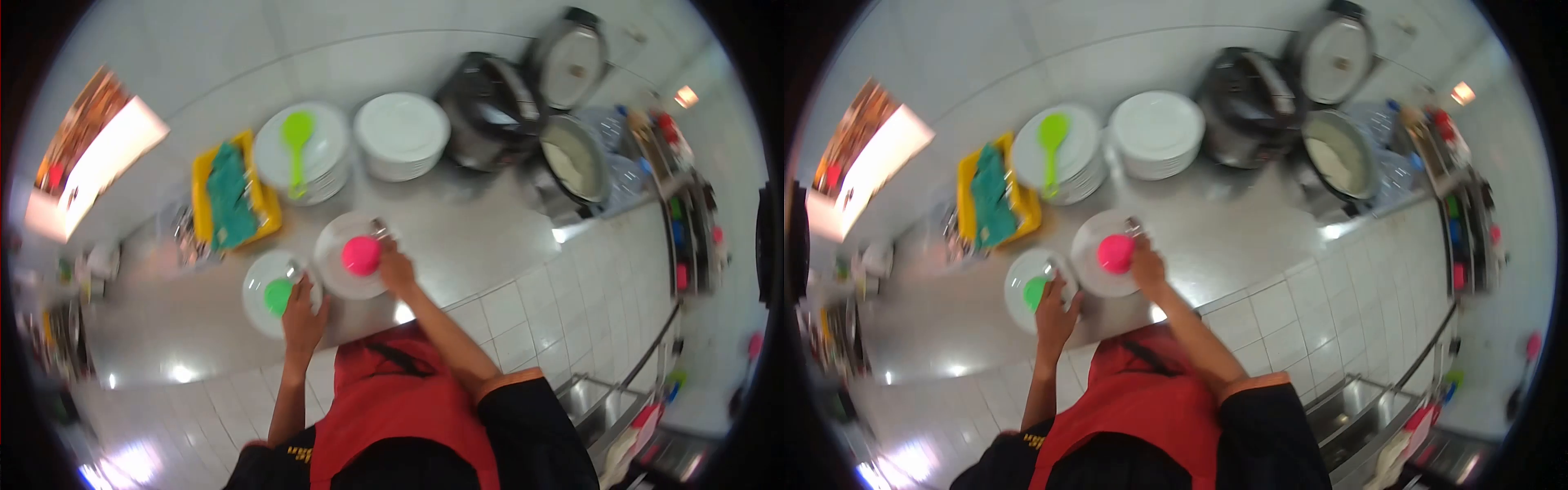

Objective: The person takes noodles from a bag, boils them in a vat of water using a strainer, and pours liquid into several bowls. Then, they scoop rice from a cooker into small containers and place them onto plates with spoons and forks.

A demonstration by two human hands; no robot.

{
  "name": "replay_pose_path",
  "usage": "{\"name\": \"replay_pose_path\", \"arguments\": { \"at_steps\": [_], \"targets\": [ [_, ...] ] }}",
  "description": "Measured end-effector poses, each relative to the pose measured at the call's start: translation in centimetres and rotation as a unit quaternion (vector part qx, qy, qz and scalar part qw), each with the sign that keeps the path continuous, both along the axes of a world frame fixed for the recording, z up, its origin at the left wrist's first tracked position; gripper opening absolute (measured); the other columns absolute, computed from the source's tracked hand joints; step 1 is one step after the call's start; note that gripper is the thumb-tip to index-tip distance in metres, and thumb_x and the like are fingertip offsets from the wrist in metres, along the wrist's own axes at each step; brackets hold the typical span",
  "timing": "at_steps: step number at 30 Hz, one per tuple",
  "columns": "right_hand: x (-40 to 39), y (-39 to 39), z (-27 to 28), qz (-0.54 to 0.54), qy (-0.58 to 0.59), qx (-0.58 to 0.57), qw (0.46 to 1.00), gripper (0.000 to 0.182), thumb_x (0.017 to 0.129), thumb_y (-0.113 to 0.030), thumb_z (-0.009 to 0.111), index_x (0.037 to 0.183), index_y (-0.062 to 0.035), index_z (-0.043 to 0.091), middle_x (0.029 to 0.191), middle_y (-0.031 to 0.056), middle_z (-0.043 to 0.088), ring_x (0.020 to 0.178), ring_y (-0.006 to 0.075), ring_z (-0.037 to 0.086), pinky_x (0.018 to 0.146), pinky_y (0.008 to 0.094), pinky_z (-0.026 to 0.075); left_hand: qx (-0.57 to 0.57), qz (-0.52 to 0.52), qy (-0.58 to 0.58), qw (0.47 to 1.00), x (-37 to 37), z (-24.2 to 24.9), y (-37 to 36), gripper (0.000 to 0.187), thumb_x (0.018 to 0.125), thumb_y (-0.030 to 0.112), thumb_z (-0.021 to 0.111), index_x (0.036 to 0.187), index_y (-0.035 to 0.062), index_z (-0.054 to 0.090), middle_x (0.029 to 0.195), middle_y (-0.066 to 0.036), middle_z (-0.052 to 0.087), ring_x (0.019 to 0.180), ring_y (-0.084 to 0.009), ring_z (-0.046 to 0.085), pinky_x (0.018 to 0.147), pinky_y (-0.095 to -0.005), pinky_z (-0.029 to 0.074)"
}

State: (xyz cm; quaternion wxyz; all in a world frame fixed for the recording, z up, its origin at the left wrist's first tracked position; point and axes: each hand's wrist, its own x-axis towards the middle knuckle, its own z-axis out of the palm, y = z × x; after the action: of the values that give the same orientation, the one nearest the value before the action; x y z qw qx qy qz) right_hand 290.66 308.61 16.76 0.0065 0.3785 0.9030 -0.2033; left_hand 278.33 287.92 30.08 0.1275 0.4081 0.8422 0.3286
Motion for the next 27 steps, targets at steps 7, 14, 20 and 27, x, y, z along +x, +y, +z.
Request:
{"name": "replay_pose_path", "arguments": {
  "at_steps": [7,14,20,27],
  "targets": [
    [11.4,0.1,6.6,-0.054,0.165,-0.141,0.975,0.063,0.093,-0.029,0.056,0.139,0.0112,0.038,0.114,0.0286,0.057,0.103,0.044,0.061,0.091,0.0474,0.051,0.019,-0.152,0.043,0.987,9.1,3.5,8.5,0.065,0.084,0.015,0.072,0.144,0.0035,0.048,0.104,-0.012,0.064,0.075,-0.0231,0.062,0.064,-0.0363,0.05],
    [40.8,1.4,1.5,-0.213,0.221,-0.072,0.949,0.043,0.094,-0.034,0.061,0.104,0.0068,0.069,0.116,0.0236,0.066,0.11,0.0383,0.06,0.097,0.0433,0.048,0.133,-0.312,-0.051,0.939,27.9,0.6,23.6,0.059,0.085,0.016,0.074,0.139,0.0056,0.053,0.104,-0.014,0.063,0.077,-0.0217,0.062,0.064,-0.0305,0.052],
    [55.6,9.7,9.0,-0.34,0.251,-0.063,0.904,0.042,0.093,-0.03,0.066,0.118,0.0037,0.065,0.105,0.0207,0.068,0.091,0.0334,0.067,0.083,0.0386,0.054,0.164,-0.312,-0.062,0.934,37.9,3.4,36.4,0.054,0.085,0.019,0.076,0.134,0.0068,0.057,0.114,-0.011,0.06,0.09,-0.0203,0.06,0.07,-0.032,0.052],
    [61.9,27.8,15.4,-0.27,0.41,-0.032,0.871,0.044,0.096,-0.035,0.062,0.118,0.0037,0.064,0.099,0.02,0.068,0.084,0.0292,0.067,0.075,0.0355,0.054,0.282,-0.155,-0.088,0.943,33.9,3.7,53.0,0.044,0.096,0.029,0.066,0.134,0.0086,0.057,0.121,-0.007,0.062,0.105,-0.0152,0.06,0.086,-0.0325,0.05]
  ]
}}
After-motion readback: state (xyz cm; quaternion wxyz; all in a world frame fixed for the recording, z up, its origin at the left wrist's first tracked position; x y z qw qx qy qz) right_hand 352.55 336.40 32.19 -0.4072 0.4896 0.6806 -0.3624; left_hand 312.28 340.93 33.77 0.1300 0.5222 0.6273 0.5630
